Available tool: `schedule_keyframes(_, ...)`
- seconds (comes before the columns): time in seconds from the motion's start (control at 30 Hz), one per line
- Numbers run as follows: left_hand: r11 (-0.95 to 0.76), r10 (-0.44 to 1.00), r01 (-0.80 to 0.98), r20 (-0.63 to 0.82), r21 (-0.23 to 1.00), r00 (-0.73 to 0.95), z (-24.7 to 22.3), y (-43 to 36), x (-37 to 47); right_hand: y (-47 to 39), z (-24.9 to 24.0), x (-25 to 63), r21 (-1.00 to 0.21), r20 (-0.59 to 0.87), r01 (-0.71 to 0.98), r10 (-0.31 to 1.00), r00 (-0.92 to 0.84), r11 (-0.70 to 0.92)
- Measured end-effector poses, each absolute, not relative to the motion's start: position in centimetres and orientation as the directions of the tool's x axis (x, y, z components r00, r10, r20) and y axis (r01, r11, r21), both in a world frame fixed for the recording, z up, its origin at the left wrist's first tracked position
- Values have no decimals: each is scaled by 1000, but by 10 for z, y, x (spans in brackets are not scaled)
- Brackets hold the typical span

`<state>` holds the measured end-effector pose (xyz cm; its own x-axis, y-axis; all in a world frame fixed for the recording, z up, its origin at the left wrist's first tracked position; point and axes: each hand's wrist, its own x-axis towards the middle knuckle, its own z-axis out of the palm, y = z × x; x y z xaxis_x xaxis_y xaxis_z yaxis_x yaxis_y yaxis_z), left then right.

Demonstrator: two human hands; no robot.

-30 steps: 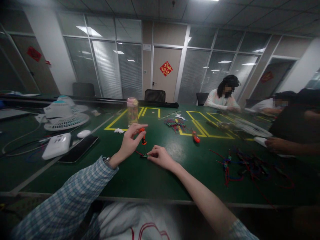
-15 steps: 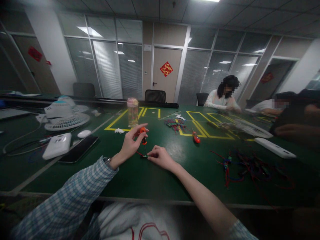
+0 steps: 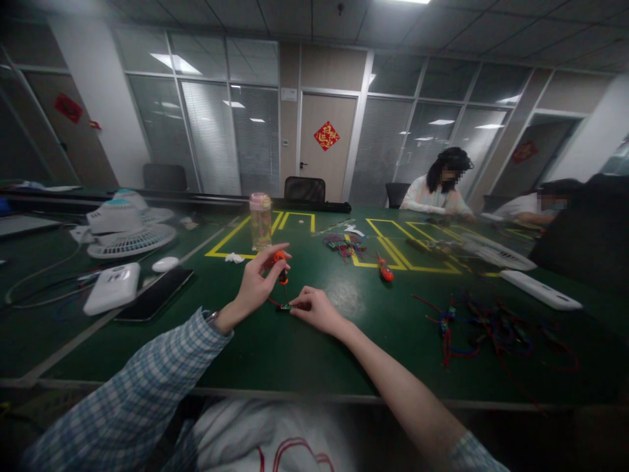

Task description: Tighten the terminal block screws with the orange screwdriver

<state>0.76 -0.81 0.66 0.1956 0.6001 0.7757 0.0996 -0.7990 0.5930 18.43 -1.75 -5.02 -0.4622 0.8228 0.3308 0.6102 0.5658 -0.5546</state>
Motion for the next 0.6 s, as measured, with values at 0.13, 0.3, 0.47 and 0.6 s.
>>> schedule_keyframes(0.13,-804,594,114,774,584,221,7,-9,7,-18,-50,185,-559,333,605,822,-461,566)
schedule_keyframes(0.3,-841,540,165,810,515,228,9,-11,4,-18,-50,184,-569,336,596,822,-460,567)
schedule_keyframes(0.47,-853,516,201,837,482,182,9,-9,6,-18,-50,184,-565,335,602,824,-458,564)
schedule_keyframes(0.6,-859,489,255,860,444,148,9,-9,6,-19,-49,184,-568,330,605,827,-454,558)
